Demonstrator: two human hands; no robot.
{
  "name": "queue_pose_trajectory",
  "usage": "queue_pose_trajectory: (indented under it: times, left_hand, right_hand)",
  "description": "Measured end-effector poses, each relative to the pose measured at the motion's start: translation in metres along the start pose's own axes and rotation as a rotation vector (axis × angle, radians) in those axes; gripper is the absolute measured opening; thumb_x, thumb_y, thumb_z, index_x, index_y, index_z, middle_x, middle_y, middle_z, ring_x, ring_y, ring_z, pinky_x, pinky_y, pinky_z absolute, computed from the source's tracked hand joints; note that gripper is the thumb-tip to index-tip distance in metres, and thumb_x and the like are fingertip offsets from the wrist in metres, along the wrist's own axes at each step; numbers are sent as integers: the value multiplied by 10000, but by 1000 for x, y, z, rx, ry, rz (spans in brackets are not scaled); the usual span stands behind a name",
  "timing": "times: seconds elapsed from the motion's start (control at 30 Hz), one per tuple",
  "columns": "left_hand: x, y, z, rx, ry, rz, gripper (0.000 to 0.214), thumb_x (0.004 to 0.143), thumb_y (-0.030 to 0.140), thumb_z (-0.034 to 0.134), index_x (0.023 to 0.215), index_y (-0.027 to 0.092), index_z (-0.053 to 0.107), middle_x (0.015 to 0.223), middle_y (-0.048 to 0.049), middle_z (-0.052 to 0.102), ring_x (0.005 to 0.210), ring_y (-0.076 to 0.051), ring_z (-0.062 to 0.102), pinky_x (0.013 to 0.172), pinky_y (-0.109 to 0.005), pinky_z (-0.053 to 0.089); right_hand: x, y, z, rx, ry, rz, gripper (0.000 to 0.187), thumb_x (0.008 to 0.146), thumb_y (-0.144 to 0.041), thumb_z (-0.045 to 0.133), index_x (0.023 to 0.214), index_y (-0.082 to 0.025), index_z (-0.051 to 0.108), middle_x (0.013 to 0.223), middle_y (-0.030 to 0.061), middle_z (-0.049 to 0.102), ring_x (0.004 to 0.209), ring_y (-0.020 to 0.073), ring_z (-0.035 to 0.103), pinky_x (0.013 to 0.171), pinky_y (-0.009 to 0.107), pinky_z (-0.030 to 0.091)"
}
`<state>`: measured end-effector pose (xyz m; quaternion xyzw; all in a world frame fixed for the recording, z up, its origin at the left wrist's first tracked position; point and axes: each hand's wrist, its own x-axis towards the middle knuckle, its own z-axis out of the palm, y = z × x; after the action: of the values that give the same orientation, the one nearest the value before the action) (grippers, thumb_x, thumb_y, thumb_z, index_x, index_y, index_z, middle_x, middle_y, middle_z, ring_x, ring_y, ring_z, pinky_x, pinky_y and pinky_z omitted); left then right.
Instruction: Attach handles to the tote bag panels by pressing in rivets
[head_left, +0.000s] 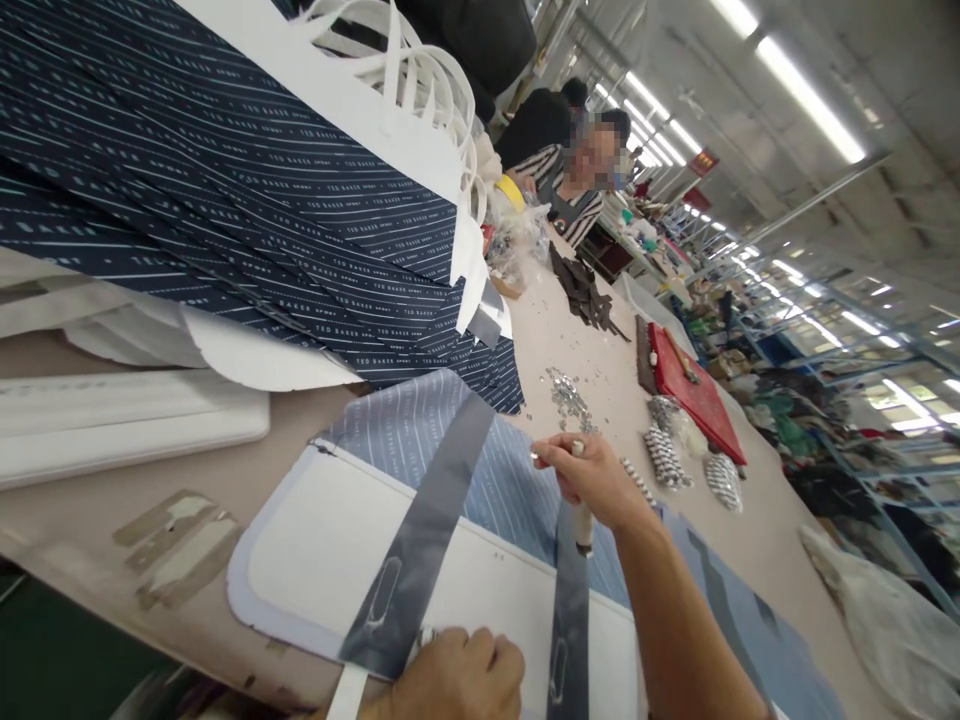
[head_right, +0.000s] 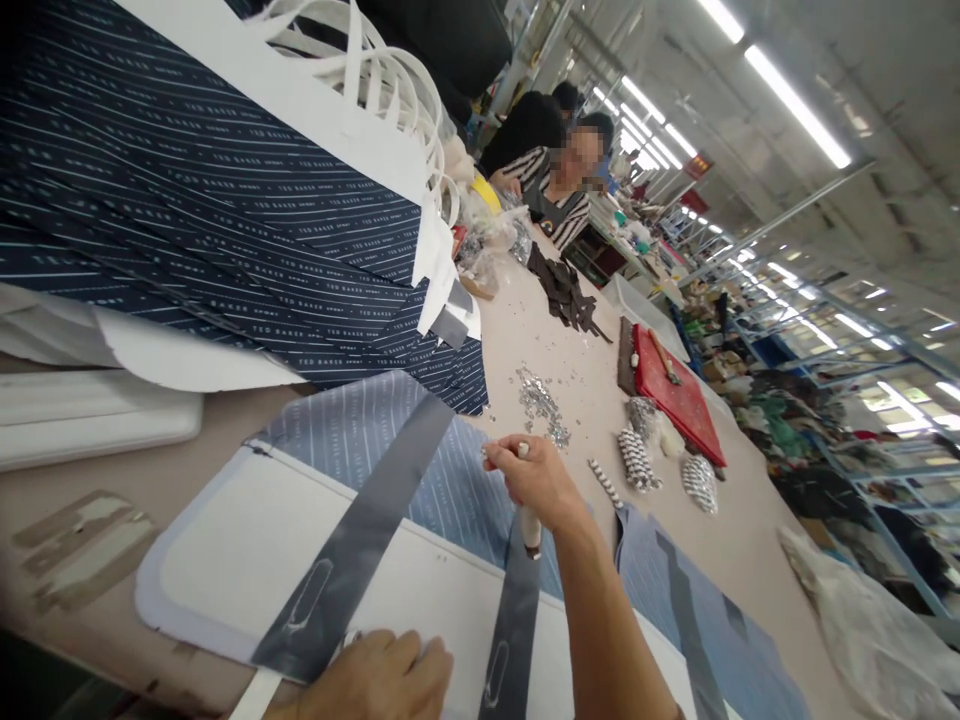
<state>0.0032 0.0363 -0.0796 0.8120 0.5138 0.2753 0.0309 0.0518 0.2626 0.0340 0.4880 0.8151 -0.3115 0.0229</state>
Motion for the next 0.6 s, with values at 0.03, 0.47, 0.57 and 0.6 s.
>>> queue_pose_trajectory:
  times: [0.03, 0.47, 0.57, 0.6]
  left_hand:
    - [2, 0, -8, -8, -11, 17, 118, 900, 235, 579, 804, 169, 599, 836, -23, 633, 598, -164, 545, 396, -335, 293]
    - [3, 5, -37, -53, -53, 74, 130, 804, 182, 671, 782, 142, 549, 767, -32, 491, 636, -199, 477, 430, -346, 332]
    - [1, 9, -32, -31, -52, 64, 117, 810, 174, 653, 774, 148, 545, 764, -34, 492, 632, -199, 473, 430, -352, 331]
    - [1, 10, -31, -27, -48, 56, 113, 810, 173, 650, 776, 149, 545, 763, -34, 492, 633, -200, 473, 431, -354, 330]
  right_hand:
    - [-10, -1, 4, 11, -7, 8, 371, 855, -469, 481, 779, -157, 668, 459, -63, 439, 386, 94, 382, 395, 223, 327]
    - [-91, 6, 54, -4, -83, -8, 243, 878, -331, 517, 839, -219, 729, 769, -6, 726, 725, 163, 632, 657, 260, 405]
    - [-90, 11, 55, 10, -102, -6, 234, 881, -333, 517, 813, -209, 704, 747, -8, 707, 696, 155, 600, 649, 262, 391]
    - [-89, 11, 55, 22, -103, -9, 232, 881, -333, 517, 804, -206, 695, 736, -10, 697, 686, 151, 585, 644, 261, 386]
